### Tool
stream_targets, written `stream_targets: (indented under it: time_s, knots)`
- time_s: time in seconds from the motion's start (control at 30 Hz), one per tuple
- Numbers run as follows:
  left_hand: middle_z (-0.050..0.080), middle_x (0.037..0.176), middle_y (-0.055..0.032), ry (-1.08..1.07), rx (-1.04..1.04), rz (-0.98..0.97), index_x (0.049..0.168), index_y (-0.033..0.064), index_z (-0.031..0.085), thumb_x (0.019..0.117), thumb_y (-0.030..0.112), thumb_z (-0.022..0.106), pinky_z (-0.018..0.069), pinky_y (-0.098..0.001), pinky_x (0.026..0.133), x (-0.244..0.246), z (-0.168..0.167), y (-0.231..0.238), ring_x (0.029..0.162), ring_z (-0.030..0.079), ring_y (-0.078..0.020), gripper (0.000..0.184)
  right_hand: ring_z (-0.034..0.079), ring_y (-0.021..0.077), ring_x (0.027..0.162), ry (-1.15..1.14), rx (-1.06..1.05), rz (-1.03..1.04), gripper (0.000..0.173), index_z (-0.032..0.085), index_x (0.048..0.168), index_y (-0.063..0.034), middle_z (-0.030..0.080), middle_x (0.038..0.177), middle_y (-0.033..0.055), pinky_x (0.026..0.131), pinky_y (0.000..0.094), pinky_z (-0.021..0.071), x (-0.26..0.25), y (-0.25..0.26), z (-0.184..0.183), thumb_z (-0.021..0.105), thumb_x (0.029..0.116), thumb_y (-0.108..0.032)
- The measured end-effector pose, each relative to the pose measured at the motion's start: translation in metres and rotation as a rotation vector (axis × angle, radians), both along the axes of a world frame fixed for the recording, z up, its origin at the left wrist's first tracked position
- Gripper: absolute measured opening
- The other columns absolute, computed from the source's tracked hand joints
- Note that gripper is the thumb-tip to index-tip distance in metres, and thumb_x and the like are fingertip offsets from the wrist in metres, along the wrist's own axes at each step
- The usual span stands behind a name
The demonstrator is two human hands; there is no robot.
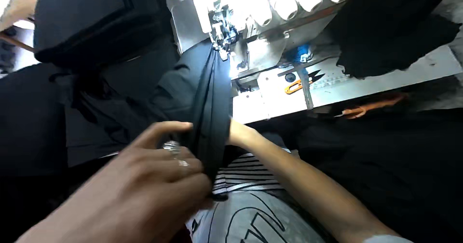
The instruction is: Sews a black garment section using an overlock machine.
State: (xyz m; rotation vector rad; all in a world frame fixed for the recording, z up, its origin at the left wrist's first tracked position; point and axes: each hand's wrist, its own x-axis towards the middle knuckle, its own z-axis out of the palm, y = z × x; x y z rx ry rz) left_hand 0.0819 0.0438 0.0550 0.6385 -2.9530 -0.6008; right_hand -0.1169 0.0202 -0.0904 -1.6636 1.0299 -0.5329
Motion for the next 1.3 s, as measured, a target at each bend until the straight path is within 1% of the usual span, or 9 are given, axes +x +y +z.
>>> stream_targets:
  time_s: [0.07,0.13,0.27,0.43,0.57,0.8,0.97,1.13,1.3]
  knots:
    - [0.074,0.096,0.0039,0.025,-0.012,0.134,0.102,0.018,0.073,0.1042,0.034,0.057,0.0363,-0.0526,0.116,0.033,0.003,0.001,0.102,0.069,-0.0099,0.023,0.07,0.0145,0.079,0.011,-0.246,-0.059,0.011,0.075,0.098,-0.0074,0.072,0.086,0.0052,0.076,0.0369,0.059,-0.025,0.002,-0.016,0.067,0.0966,-0.014]
    - [0.075,0.102,0.007,0.044,-0.052,0.179,0.106,0.019,0.076,0.1046,0.033,0.056,0.0372,-0.0526,0.118,0.045,0.003,0.003,0.108,0.069,-0.0082,0.024,0.066,0.0043,0.073,0.026,-0.437,-0.205,0.011,0.076,0.1,-0.0157,0.071,0.087,-0.0053,0.064,0.0265,0.0583,-0.045,0.014,0.0,0.067,0.0984,-0.023]
    - [0.076,0.096,0.0078,0.06,-0.146,0.195,0.1,0.0182,0.078,0.1042,0.033,0.056,0.0409,-0.0524,0.116,0.039,0.008,-0.006,0.099,0.071,-0.0071,0.027,0.068,0.01,0.09,0.004,-0.701,-0.084,0.016,0.074,0.107,-0.0119,0.07,0.105,0.0012,0.075,0.0303,0.0589,-0.041,0.005,0.035,0.067,0.1,-0.024]
    - [0.075,0.093,0.0084,0.006,-0.233,0.313,0.1,0.0194,0.079,0.0994,0.031,0.059,0.0475,-0.0501,0.11,0.044,0.02,-0.01,0.092,0.072,-0.0064,0.023,0.055,0.0043,0.054,0.037,-0.644,-0.084,0.018,0.061,0.111,-0.0139,0.06,0.07,-0.0081,0.048,0.0264,0.0492,-0.055,0.003,0.03,0.059,0.1042,-0.031]
    - [0.074,0.093,0.0103,0.019,-0.189,0.307,0.101,0.0187,0.078,0.0985,0.03,0.06,0.0472,-0.0469,0.11,0.047,0.013,-0.013,0.092,0.07,-0.0054,0.021,0.045,0.0049,0.043,-0.124,-0.767,-0.172,0.042,0.067,0.133,-0.0083,0.057,0.057,-0.0064,0.04,0.0253,0.0391,-0.023,0.003,0.04,0.075,0.0938,-0.023]
    - [0.073,0.089,0.0104,0.035,-0.222,0.35,0.1,0.0207,0.077,0.0974,0.03,0.06,0.0509,-0.0411,0.093,0.054,0.008,-0.013,0.091,0.068,-0.0081,0.019,0.066,0.0058,0.064,-0.141,-1.038,-0.084,0.01,0.081,0.095,-0.0076,0.074,0.076,0.0024,0.058,0.0227,0.0516,-0.003,-0.01,0.038,0.073,0.0928,-0.013]
    - [0.071,0.085,0.0136,0.0,-0.191,0.356,0.095,0.0259,0.077,0.0957,0.033,0.06,0.0505,-0.0382,0.085,0.057,0.002,-0.021,0.085,0.066,-0.0053,0.018,0.061,0.011,0.056,0.01,-1.115,-0.068,0.016,0.082,0.099,-0.0073,0.07,0.069,0.0031,0.052,0.0278,0.046,-0.003,-0.007,0.039,0.068,0.0961,-0.015]
    - [0.072,0.083,0.0098,0.012,-0.202,0.261,0.101,0.0259,0.081,0.0949,0.035,0.064,0.0472,-0.0497,0.094,0.049,0.001,-0.015,0.083,0.067,-0.0097,0.021,0.058,0.011,0.056,-0.004,-1.066,0.041,0.019,0.081,0.101,-0.0096,0.064,0.064,-0.0002,0.052,0.0284,0.0448,-0.01,0.002,0.04,0.065,0.1001,-0.02]
    - [0.056,0.066,0.0018,0.107,-0.029,-0.027,0.085,0.0178,0.071,0.102,0.023,0.057,0.043,-0.0516,0.096,0.002,-0.01,0.001,0.066,0.058,-0.016,0.023,0.069,0.0073,0.088,0.036,-0.679,-0.086,0.037,0.062,0.138,-0.0135,0.073,0.112,-0.0013,0.074,0.0309,0.0596,-0.076,-0.006,-0.001,0.048,0.1039,-0.015]
